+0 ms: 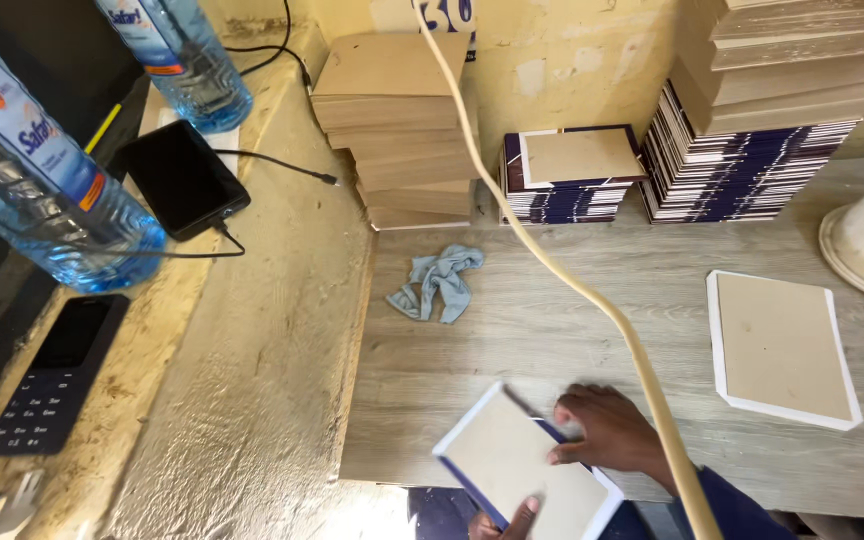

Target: The person wraps a book with a white paper cover, folds the edges, and places it on a stack. They repeat this process with several books, using a blue cloth to wipe the surface between wraps.

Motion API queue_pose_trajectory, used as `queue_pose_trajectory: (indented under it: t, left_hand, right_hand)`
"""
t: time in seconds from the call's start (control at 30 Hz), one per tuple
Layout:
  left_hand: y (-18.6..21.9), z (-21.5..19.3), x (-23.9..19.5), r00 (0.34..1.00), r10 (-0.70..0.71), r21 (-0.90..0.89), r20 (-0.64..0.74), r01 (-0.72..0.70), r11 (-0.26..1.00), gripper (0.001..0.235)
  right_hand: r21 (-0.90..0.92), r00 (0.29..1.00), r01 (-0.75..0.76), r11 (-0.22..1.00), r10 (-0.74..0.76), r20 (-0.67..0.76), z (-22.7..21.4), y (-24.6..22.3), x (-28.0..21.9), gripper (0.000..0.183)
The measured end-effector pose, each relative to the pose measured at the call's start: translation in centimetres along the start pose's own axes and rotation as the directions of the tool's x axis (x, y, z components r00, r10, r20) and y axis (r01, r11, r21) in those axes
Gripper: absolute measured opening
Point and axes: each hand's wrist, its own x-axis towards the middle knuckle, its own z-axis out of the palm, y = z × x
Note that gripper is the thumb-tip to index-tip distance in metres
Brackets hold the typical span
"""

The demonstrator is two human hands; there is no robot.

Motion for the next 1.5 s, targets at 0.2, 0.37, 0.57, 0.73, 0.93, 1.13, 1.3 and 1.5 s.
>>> queue_pose_trajectory:
  t: [0.2, 0.37, 0.57, 0.73, 0.93, 1.13, 1.3, 1.5]
  left_hand:
    - [9.4, -0.5, 0.3, 0.868, 0.086, 0.426, 0.489, -0.324, 0.845, 0.065]
    - [18.2, 1.7, -3.0, 0.858, 0.100, 0.207, 0.504, -0.232, 0.950, 0.056]
    - [18.9, 1.9, -0.9, 0.809, 0.452, -0.010, 0.375, -0.484, 0.875, 0.034]
    - [19.0, 1.5, -0.8, 0.810, 0.496, 0.103, 0.313, -0.548, 0.830, 0.034]
    - [17.9, 1.7, -1.0, 0.840, 0.481, 0.153, 0.251, -0.525, 0.837, 0.023]
    - [18.1, 1.7, 0.5, 0.868, 0.471, 0.194, 0.160, -0.495, 0.847, 0.023]
    - [18.3, 1.1, 1.1, 0.866, 0.465, 0.194, 0.182, -0.495, 0.847, 0.028]
    - [19.0, 1.3, 1.2, 0.936, 0.224, -0.185, 0.273, -0.177, 0.967, 0.011]
  right_hand:
    - [0.894, 0.903, 0.397, 0.207, 0.083, -0.421, 4.5, 1.8, -0.3, 0.037]
    - [0.827, 0.801, 0.531, 0.183, 0.210, -0.560, 1.8, -1.4, -2.0, 0.030]
    - [0.834, 0.793, 0.484, 0.264, 0.272, -0.546, 2.8, -1.3, -1.7, 0.042]
    - [0.790, 0.685, 0.485, 0.375, 0.399, -0.610, 1.6, -3.0, -2.5, 0.032]
    - [0.885, 0.805, 0.441, -0.149, 0.503, -0.316, 2.8, -2.1, -1.2, 0.018]
    - [0.807, 0.651, 0.513, 0.293, 0.480, -0.588, 2.0, -3.1, -2.6, 0.021]
    - [0.913, 0.918, 0.354, -0.204, 0.263, -0.297, 4.8, 0.9, -0.1, 0.014]
    - [0.865, 0.791, 0.502, -0.004, 0.406, -0.457, 2.7, -2.5, -1.2, 0.036]
